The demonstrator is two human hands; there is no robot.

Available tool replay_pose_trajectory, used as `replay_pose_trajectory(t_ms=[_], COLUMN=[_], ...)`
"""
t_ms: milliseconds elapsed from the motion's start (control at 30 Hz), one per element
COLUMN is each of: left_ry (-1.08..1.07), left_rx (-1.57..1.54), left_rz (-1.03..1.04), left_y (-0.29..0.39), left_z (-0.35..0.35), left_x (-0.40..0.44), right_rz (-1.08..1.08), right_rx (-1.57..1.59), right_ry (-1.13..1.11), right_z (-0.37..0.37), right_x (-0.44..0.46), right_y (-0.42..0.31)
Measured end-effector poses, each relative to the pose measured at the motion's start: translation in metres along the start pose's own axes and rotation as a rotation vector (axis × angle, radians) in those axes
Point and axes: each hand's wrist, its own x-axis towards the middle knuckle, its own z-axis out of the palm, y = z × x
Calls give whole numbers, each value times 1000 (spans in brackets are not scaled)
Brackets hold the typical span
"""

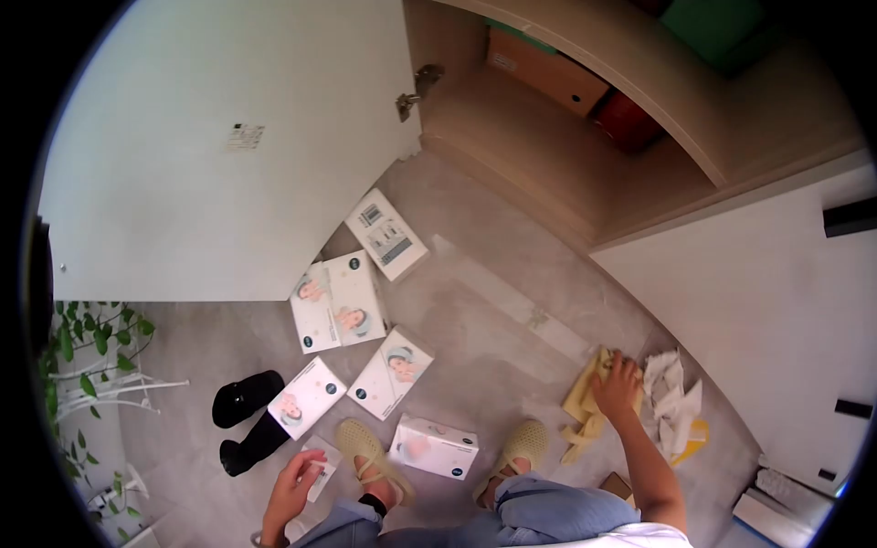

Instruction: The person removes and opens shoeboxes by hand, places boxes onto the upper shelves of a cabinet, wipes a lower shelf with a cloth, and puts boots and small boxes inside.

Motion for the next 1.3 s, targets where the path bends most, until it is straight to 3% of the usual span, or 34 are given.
replay_pose_trajectory(t_ms=[100, 133, 167, 233, 267, 300, 367, 433, 467, 533, 567, 600, 633, 767, 833, 867, 900, 933, 1067, 1133, 1200, 1267, 1300], left_ry=[90, 93, 90, 177, 222, 226, 415, 490, 399, 261, 247, 259, 267, 245, 217, 220, 211, 205, 168, 129, 60, 32, -2], left_rx=[51, 225, 407, 471, 524, 526, 503, 516, 594, 692, 693, 502, 313, 437, 480, 498, 498, 495, 477, 456, 449, 440, 449], left_rz=[39, 160, 270, 255, 263, 261, 421, 447, 442, 452, 484, 401, 312, 398, 365, 382, 387, 371, 360, 357, 432, 484, 500], left_y=[21, 16, 10, 4, 5, 9, 19, 30, 28, 13, 15, 19, 20, 4, -3, -8, -7, -6, 14, 30, 34, 38, 43], left_z=[3, 0, -4, -14, -17, -17, -11, -5, -8, -13, -8, -3, 1, -2, -6, -8, -10, -10, 2, 14, 23, 30, 32], left_x=[19, 28, 32, 44, 47, 49, 61, 69, 71, 76, 76, 73, 71, 63, 59, 60, 62, 63, 71, 80, 91, 99, 99], right_rz=[222, 313, 271, -32, -139, -143, -453, -655, -641, -656, -631, -603, -574, 341, 936, 1045, 1102, 1098, 872, 892, 392, 1001, 1101], right_rx=[-14, -80, -81, -259, -40, -38, 172, 588, 581, 483, 481, 473, 458, 42, -161, -173, -195, -132, 366, 372, -680, -29, 40], right_ry=[-271, -422, -438, -58, 40, 39, -34, 132, 153, -26, -3, 218, 438, 803, 795, 513, 214, 91, 261, 283, -176, 291, 456], right_z=[1, -8, -7, -11, -31, -37, -52, -63, -69, -78, -77, -72, -67, -25, -16, -18, -21, -12, 58, 76, 113, 69, 46], right_x=[-11, -12, -19, -27, -27, -23, -13, -13, -10, -6, -2, 5, 15, 41, 30, 13, -4, -16, -46, -37, -39, -45, -45], right_y=[25, 21, 14, 1, -21, -38, -66, -115, -128, -138, -130, -114, -96, 78, 142, 164, 184, 205, 272, 295, 329, 277, 253])
